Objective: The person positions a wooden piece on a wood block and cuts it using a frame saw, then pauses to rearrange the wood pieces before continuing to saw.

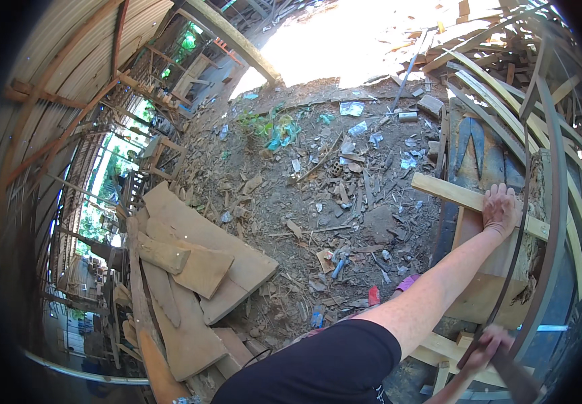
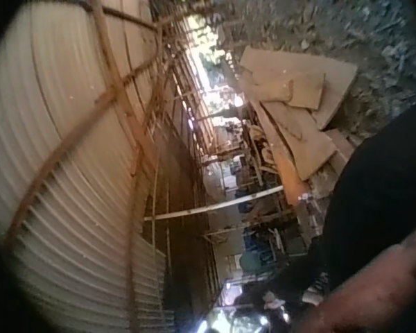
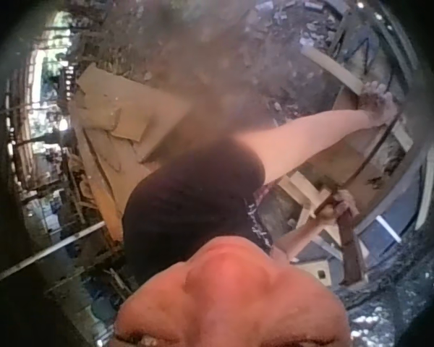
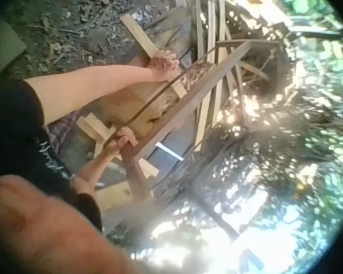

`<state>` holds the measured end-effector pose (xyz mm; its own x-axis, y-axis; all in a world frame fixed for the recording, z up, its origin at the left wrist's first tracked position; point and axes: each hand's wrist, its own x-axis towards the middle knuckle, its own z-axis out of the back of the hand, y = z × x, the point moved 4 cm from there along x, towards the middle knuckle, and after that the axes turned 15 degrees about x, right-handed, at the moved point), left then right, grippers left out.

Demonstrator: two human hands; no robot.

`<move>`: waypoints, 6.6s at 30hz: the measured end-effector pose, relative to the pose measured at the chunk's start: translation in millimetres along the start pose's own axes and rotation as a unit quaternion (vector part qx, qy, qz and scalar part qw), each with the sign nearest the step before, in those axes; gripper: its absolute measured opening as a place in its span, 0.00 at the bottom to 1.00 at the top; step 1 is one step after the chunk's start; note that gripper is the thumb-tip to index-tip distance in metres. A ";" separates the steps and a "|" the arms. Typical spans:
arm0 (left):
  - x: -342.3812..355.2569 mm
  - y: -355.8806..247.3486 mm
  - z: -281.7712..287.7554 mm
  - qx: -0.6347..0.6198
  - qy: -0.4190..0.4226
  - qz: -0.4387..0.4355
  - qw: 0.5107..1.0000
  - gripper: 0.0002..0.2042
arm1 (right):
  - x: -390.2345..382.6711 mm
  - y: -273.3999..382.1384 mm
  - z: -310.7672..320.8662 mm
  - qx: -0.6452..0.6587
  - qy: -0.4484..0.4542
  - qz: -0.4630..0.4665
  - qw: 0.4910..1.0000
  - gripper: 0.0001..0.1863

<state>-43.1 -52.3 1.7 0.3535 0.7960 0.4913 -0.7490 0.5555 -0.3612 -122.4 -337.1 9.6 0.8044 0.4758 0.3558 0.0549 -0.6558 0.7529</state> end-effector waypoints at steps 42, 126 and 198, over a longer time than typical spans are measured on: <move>1.4 -4.9 -1.5 0.045 0.025 0.027 0.998 0.05 | 37.7 -4.3 2.9 0.061 -0.033 -0.034 0.997 0.07; 7.8 -13.0 -4.0 0.033 0.054 -0.058 0.996 0.07 | 95.6 -27.0 -33.0 -0.113 -0.038 -0.054 0.991 0.08; 5.2 -11.8 0.9 0.024 0.048 -0.002 0.999 0.05 | -94.8 32.5 -30.6 -0.504 -0.032 -0.125 0.854 0.11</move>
<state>-32.9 -54.9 9.2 0.4071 0.8139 0.4145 -0.7723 0.5490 -0.3195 -215.0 -385.6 17.3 0.8749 0.4725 0.1067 -0.2810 0.3156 0.9063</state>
